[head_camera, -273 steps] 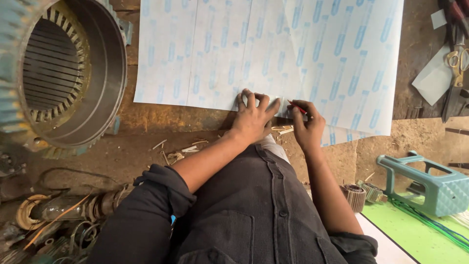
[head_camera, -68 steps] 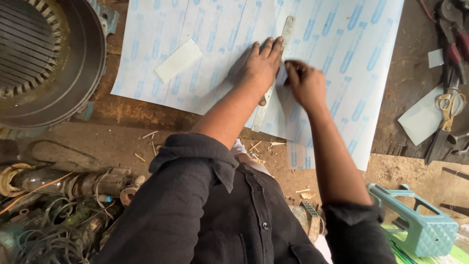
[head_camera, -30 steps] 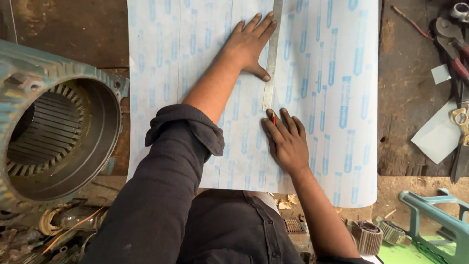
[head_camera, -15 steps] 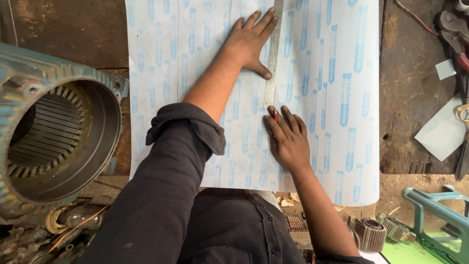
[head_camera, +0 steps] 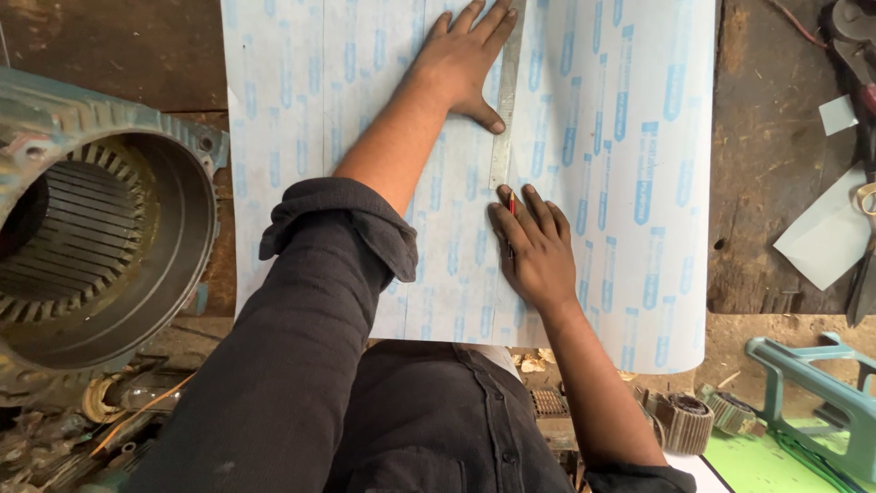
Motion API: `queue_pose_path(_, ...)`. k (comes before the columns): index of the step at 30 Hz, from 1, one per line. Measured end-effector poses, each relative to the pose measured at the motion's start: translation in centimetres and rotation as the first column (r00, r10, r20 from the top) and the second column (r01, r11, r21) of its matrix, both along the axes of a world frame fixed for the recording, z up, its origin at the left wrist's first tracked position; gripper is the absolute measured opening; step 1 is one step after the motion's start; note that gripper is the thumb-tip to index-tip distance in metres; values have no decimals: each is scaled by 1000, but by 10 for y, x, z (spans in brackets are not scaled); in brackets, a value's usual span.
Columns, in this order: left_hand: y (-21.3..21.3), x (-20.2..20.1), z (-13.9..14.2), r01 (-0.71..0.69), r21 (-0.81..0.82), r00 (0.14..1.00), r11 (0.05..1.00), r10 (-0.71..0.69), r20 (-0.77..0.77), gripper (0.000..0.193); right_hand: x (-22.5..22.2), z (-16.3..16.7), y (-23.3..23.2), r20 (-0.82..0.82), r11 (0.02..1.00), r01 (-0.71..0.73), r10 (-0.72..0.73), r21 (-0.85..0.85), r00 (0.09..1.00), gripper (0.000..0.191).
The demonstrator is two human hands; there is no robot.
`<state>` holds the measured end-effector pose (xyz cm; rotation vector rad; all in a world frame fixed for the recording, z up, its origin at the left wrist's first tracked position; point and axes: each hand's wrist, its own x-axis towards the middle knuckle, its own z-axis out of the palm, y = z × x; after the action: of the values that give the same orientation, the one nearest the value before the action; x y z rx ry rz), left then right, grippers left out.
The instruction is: The person lays a large printed paper sheet on a wooden workbench, places a steel ruler across it, and draws straight pencil lines along the ruler edge. They reposition the ruler and the paper repeatedly to mark several parallel lines across the sheet.
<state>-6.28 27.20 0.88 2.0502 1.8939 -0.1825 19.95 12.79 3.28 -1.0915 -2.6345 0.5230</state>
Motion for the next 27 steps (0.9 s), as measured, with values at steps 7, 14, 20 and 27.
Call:
queue_pose_path(7,0,3,1,6,6,999,1000,-5,-43,152,-1,0,0,-11,1000,1,0,24,1000,31)
queue_pose_path(14,0,4,-2,15,5,998,1000,-14,-55,155,-1,0,-1,-21,1000,-3,4,30,1000,31)
queue_pose_path(20,-2,6,-5,22,31,996,999,-19,-90,155,-3,0,-1,-33,999,-1,2,45,999,29)
queue_pose_path(27,0,7,3,11,-20,996,1000,-13,-89,158,-1,-4,0,-52,1000,2,-1,14,999,31)
